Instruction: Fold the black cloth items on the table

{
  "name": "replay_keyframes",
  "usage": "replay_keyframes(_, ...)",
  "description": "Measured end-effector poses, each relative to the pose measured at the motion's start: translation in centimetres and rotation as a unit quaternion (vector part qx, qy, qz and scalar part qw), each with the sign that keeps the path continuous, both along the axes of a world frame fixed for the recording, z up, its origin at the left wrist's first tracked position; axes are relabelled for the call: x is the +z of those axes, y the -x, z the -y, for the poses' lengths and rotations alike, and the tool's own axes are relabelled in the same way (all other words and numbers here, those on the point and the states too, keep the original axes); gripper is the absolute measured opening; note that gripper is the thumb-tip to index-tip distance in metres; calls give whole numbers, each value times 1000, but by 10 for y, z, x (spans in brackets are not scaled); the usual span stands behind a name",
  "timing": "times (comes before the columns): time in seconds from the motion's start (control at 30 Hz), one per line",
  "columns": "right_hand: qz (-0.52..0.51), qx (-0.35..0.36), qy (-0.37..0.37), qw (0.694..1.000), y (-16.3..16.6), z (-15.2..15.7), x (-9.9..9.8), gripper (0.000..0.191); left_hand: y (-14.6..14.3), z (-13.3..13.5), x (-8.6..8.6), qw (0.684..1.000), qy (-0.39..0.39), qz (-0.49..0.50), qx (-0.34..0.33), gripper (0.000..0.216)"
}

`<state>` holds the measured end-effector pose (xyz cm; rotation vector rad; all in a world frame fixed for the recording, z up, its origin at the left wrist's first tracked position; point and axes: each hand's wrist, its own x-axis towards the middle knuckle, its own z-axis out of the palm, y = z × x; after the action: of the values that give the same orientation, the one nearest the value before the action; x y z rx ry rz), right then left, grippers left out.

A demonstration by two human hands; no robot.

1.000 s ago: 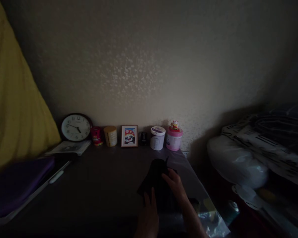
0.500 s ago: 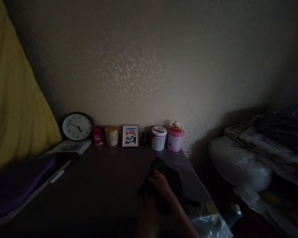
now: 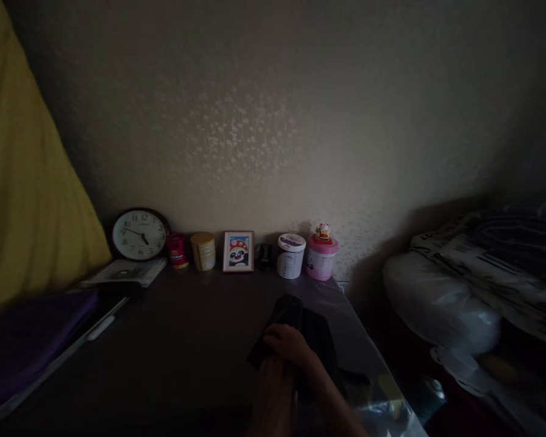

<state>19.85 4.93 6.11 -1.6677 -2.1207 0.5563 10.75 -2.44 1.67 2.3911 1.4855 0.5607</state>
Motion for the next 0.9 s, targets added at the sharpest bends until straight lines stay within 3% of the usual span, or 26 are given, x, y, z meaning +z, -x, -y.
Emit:
replay_keyframes(0.17, 49, 26, -19, 998, 2, 10, 0, 24, -2, -2, -6, 999, 10, 1, 34, 46)
replay_keyframes(0.27, 16, 54, -71, 996, -6, 19, -3, 27, -3, -4, -12, 1000, 5, -12, 21, 50)
replay_keyframes(0.43, -20, 79, -159, 984, -28, 25, -15, 30, -7, -8, -34, 996, -79, -35, 22, 57)
replay_keyframes(0.53, -1, 93, -177, 980, -39, 12, -24, 30, -15, -9, -51, 986, -127, -62, 88, 55)
replay_keyframes(0.67, 28, 76, -176, 981, -45, -18, -28, 28, -23, -11, -66, 979, -132, -89, 129, 61)
replay_keyframes(0.9, 93, 49, -164, 981, -49, -65, -21, 30, -25, -14, -63, 982, -68, -87, 152, 52)
